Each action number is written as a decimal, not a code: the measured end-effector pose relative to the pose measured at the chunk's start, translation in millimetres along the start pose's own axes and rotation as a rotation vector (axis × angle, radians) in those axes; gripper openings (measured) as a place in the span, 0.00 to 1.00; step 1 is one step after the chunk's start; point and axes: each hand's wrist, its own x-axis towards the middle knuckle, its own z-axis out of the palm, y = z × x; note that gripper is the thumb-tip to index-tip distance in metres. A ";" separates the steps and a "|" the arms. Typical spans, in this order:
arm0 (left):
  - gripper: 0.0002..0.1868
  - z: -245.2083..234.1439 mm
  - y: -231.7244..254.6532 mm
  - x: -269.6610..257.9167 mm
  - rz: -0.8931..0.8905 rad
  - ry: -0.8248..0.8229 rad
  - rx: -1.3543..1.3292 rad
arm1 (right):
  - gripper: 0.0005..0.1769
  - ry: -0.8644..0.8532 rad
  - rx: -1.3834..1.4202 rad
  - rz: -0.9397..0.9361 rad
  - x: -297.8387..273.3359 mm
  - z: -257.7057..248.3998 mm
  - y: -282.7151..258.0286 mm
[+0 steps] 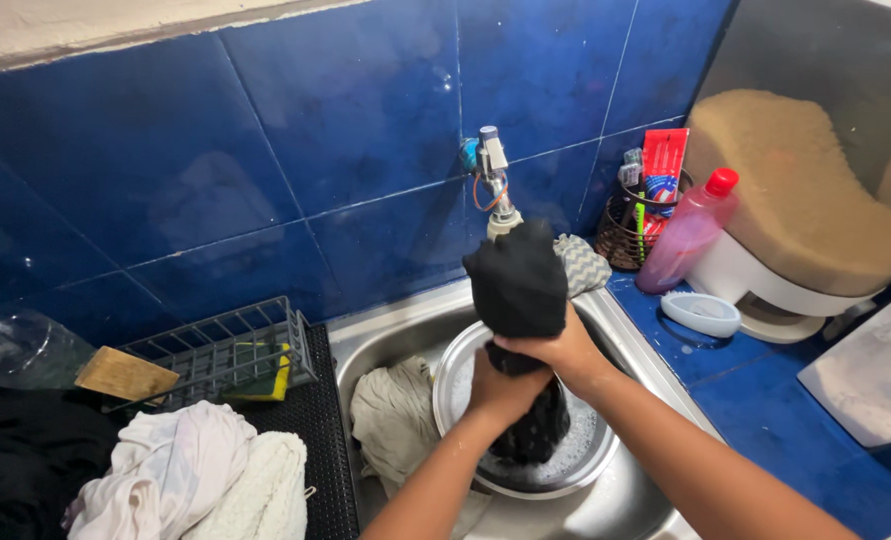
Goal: The person washes several pieces of clothing by hand in a metal bowl placed inside a sink. They scrub and rinse a white towel, a light-colored cloth, and a black garment, then wring out each item and place it on a nearby mat.
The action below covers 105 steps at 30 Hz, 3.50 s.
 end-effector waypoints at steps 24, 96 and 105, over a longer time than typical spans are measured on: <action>0.36 -20.2 10.4 38.2 -0.055 -0.535 -0.252 | 0.11 0.104 0.654 0.344 -32.5 -2.1 23.3; 0.31 -240.3 98.3 -266.5 -0.223 1.051 1.536 | 0.59 -1.362 -0.096 0.612 -52.2 307.8 -27.6; 0.27 -253.7 77.7 -269.2 0.043 1.012 1.045 | 0.48 -0.641 0.505 1.151 -51.0 241.4 -0.8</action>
